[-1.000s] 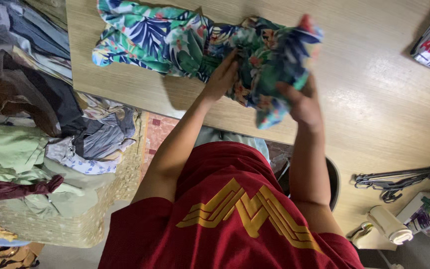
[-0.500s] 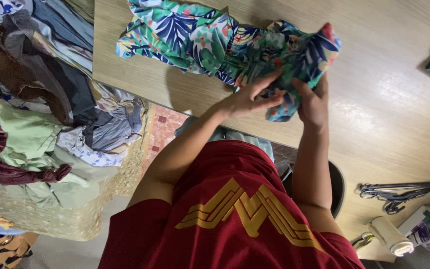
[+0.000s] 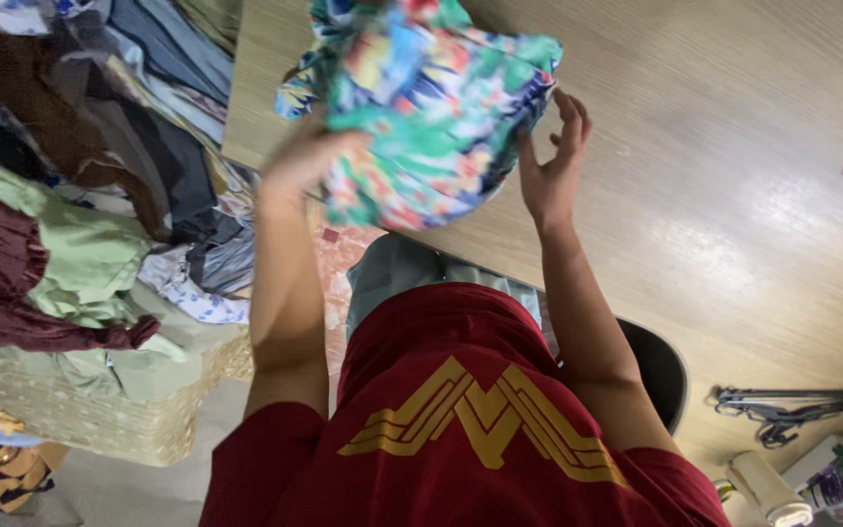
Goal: The person takes a patterned dress off a hanger, spreads it across a table, and folds the garment into a bundle before placing it on top of a folded white shirt.
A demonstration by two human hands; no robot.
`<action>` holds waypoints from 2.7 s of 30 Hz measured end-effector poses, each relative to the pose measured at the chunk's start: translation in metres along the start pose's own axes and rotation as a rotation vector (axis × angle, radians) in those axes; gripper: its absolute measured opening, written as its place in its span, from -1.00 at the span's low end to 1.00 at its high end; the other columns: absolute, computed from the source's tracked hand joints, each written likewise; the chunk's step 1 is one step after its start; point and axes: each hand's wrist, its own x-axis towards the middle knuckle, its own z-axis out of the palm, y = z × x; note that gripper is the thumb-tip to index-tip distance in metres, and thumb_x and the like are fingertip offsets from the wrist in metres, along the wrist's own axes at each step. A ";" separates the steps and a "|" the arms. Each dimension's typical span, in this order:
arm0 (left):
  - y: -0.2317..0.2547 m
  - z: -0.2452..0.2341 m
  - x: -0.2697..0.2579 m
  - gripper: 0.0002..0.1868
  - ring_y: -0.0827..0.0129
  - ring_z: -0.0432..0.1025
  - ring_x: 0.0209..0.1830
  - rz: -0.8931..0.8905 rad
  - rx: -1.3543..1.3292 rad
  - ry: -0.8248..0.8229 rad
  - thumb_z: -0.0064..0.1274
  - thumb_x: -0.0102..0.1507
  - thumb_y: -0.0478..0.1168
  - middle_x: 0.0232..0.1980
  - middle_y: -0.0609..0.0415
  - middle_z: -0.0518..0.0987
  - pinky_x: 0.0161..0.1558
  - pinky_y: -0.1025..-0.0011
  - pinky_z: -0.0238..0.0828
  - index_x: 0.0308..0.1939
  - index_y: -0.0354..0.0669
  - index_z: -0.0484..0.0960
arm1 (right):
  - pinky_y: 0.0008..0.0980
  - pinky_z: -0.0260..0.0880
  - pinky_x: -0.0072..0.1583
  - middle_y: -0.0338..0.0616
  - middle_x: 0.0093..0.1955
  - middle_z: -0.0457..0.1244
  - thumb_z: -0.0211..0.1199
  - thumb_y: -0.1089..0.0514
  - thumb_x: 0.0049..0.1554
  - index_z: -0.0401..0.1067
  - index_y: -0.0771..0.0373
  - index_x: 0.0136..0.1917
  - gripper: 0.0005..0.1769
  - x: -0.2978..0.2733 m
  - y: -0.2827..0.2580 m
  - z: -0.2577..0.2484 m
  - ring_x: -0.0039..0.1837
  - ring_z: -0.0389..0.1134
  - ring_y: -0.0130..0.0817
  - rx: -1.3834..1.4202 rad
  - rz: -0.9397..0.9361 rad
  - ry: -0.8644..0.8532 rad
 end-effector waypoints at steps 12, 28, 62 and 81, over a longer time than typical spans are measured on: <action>-0.082 0.021 0.062 -0.30 0.17 0.44 0.13 0.030 0.130 0.348 -0.01 0.40 0.28 0.26 -0.13 0.51 0.08 0.25 0.43 0.36 -0.20 0.47 | -0.30 0.47 0.24 -0.06 0.17 0.39 0.54 0.19 0.09 0.33 0.42 0.32 -0.36 0.015 0.013 0.058 0.16 0.42 -0.25 0.710 0.502 -0.053; -0.020 0.134 0.148 -0.39 0.27 0.52 0.12 -0.127 -0.743 -0.240 0.17 0.30 -0.03 0.23 -0.05 0.56 0.23 0.26 0.46 0.33 -0.32 0.47 | 0.26 0.06 0.37 -0.15 -0.04 0.25 0.28 0.19 0.07 0.62 -0.18 0.18 -0.58 -0.040 -0.093 -0.060 0.13 0.27 -0.11 -0.495 -0.506 -0.199; -0.049 0.149 0.234 -0.65 0.67 0.12 -0.39 0.507 -0.053 0.295 0.33 0.33 -0.23 -0.36 0.37 0.28 -0.34 0.61 0.10 0.16 -0.23 0.69 | -0.38 0.47 -0.04 -0.11 -0.11 0.37 0.36 0.29 0.16 0.42 0.32 0.16 -0.70 0.152 0.091 0.005 -0.12 0.43 -0.37 0.100 0.042 0.205; -0.029 0.147 0.215 -0.78 0.62 0.24 -0.33 0.419 -0.157 0.387 0.15 0.44 -0.12 -0.29 0.27 0.49 -0.25 0.54 0.22 0.00 -0.20 0.67 | -0.52 0.33 -0.12 -0.19 -0.23 0.36 0.37 0.14 0.30 0.52 0.44 -0.02 -0.74 0.126 0.091 -0.007 -0.17 0.28 -0.57 0.336 0.175 0.066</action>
